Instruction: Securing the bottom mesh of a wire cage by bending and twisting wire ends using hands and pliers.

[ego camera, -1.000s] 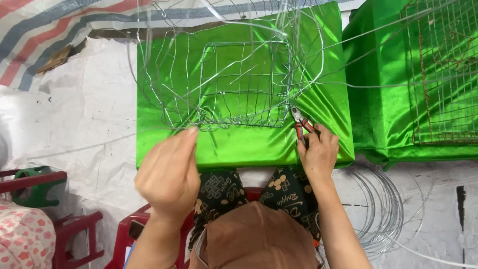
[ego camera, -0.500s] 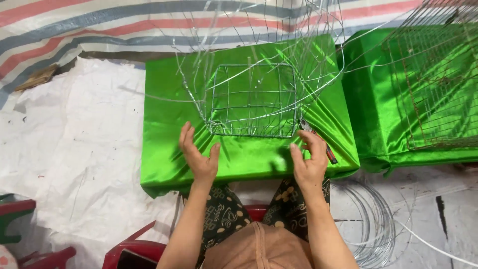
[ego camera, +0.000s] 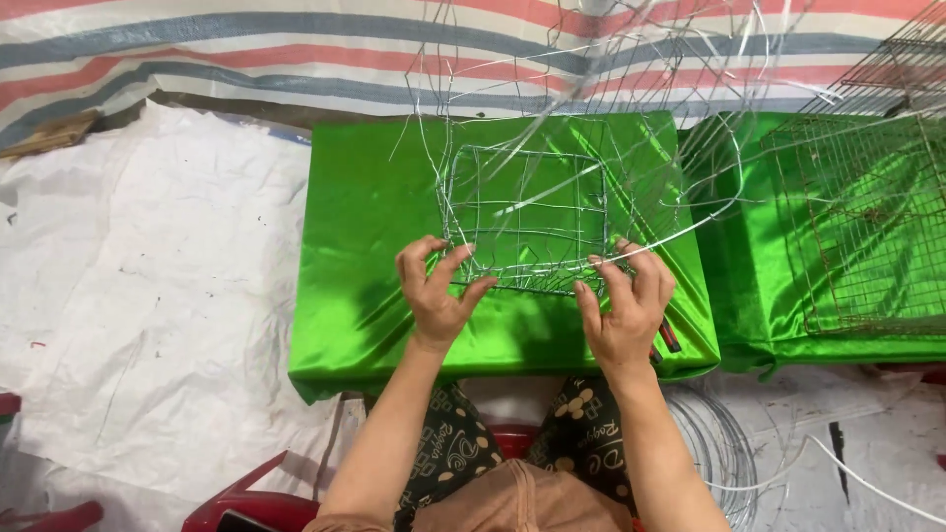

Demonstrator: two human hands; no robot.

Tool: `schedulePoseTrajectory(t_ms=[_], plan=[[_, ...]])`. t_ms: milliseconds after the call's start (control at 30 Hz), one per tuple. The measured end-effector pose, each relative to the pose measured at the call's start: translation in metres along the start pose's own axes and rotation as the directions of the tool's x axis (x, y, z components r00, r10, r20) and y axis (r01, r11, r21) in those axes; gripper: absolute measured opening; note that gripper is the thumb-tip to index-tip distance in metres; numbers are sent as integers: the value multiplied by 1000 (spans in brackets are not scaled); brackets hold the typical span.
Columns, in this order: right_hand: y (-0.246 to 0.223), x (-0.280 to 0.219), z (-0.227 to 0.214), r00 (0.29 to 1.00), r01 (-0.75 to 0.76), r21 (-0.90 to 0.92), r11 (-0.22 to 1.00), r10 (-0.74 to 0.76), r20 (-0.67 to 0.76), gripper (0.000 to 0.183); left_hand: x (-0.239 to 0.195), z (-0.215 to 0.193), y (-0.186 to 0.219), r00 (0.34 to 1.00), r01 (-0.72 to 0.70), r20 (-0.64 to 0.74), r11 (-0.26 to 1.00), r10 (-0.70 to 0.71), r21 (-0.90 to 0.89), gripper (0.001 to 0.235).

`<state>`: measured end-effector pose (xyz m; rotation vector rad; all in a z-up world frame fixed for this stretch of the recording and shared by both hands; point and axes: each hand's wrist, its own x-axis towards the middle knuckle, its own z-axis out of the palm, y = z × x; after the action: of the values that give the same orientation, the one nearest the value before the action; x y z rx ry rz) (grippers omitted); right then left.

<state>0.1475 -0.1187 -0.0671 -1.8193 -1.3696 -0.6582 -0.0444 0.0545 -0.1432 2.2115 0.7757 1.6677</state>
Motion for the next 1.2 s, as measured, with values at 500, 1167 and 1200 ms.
schedulePoseTrajectory(t_ms=[500,1167,1200], plan=[[-10,33,38,995,-10,-119,993,21,93,52,27,3,0,952,306,102,898,-289,-316,34],[-7,21,35,971,-76,143,987,41,237,30,28,-3,96,993,-38,108,993,50,-109,22],[-7,21,33,963,-97,196,976,42,266,25,22,2,92,996,-41,75,997,46,-69,21]])
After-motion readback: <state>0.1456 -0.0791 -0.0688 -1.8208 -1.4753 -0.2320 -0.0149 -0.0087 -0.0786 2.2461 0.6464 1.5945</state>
